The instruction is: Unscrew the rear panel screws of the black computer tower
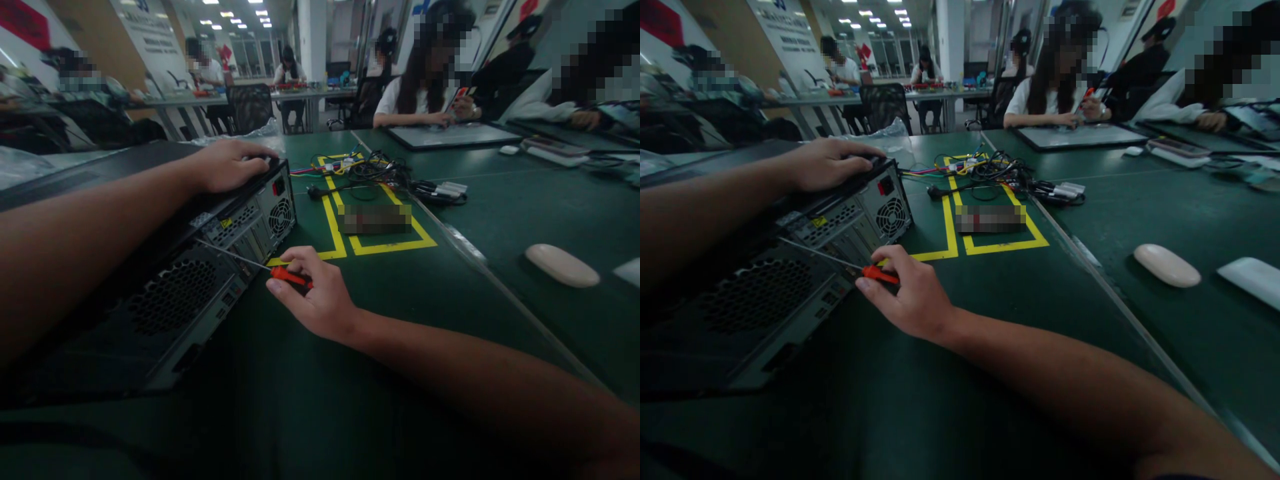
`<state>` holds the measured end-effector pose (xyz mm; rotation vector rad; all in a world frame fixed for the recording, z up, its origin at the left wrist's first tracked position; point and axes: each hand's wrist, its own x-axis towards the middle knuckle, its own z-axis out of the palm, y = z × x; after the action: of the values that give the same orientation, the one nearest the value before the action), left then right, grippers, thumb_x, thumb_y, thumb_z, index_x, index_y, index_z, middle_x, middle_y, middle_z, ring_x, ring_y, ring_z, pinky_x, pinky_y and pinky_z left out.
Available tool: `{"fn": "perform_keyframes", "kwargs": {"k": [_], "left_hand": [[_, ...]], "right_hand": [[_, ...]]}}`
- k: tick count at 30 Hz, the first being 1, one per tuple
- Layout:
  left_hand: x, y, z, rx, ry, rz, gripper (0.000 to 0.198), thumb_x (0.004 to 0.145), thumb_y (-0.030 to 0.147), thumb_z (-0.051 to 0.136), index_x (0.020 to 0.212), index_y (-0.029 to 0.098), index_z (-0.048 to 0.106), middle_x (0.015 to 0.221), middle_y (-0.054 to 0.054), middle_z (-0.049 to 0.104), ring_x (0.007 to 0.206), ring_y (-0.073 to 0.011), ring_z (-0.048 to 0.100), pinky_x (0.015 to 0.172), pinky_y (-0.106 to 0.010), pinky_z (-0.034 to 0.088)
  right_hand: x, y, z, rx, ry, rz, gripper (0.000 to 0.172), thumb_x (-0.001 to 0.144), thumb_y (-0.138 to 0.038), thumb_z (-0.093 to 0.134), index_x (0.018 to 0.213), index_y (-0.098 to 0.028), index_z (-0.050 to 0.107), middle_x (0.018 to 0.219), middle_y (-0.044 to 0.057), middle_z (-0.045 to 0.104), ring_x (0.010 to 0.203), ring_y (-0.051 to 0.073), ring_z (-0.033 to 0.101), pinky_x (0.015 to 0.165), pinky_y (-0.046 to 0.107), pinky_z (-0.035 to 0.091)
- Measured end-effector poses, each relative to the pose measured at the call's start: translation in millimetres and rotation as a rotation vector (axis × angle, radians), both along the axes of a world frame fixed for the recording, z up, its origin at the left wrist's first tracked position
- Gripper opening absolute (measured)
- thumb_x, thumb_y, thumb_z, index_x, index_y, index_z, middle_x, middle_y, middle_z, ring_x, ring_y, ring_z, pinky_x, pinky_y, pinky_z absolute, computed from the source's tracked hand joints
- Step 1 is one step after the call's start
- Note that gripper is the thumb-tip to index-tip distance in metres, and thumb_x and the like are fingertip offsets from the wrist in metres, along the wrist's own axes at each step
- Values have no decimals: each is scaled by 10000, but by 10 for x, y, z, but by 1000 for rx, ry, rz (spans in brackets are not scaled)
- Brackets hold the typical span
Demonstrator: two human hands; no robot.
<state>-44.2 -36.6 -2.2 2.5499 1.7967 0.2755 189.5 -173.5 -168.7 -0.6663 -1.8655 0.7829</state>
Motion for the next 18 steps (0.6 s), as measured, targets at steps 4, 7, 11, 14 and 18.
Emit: {"fn": "perform_keyframes", "kwargs": {"k": [4, 7, 11, 14, 18], "left_hand": [[-4, 12, 3, -13, -6, -23, 832, 1098, 527, 399, 1742, 107, 715, 1781, -175, 704, 1591, -424, 673, 1390, -566, 458], [-9, 13, 5, -1, 1, -26, 830, 1099, 530, 396, 1737, 108, 718, 1759, -167, 723, 1603, -409, 665, 1390, -551, 455], [-20, 14, 7, -18, -7, -28, 817, 1111, 535, 408, 1740, 115, 717, 1775, -184, 708, 1586, -406, 672, 1387, -550, 457], [-23, 18, 9, -7, -9, -26, 815, 1104, 543, 418, 1731, 126, 730, 1777, -178, 709, 1589, -418, 666, 1390, -556, 450], [-9, 7, 22, -22, -3, -21, 818, 1105, 535, 410, 1743, 122, 714, 1782, -169, 705, 1572, -404, 673, 1388, -547, 453]], "right_hand": [[-5, 1, 15, 32, 16, 18, 201, 1085, -403, 808, 1186, -274, 692, 1078, 18, 832, 919, 197, 771, 882, 354, 620], [-6, 9, 20, 36, 16, 26, 167, 1090, -381, 795, 1165, -275, 690, 1079, 22, 833, 940, 203, 779, 905, 365, 627], [-3, 11, 21, 12, 6, 29, 158, 1086, -356, 804, 1168, -276, 695, 1091, 23, 842, 951, 205, 789, 910, 364, 633], [1, 5, 25, -4, -20, 17, 165, 1080, -346, 817, 1181, -278, 704, 1104, 24, 851, 952, 207, 790, 906, 365, 633], [2, 2, 33, -10, -14, 15, 170, 1070, -339, 830, 1170, -277, 708, 1106, 26, 857, 953, 208, 789, 903, 363, 630]]}}
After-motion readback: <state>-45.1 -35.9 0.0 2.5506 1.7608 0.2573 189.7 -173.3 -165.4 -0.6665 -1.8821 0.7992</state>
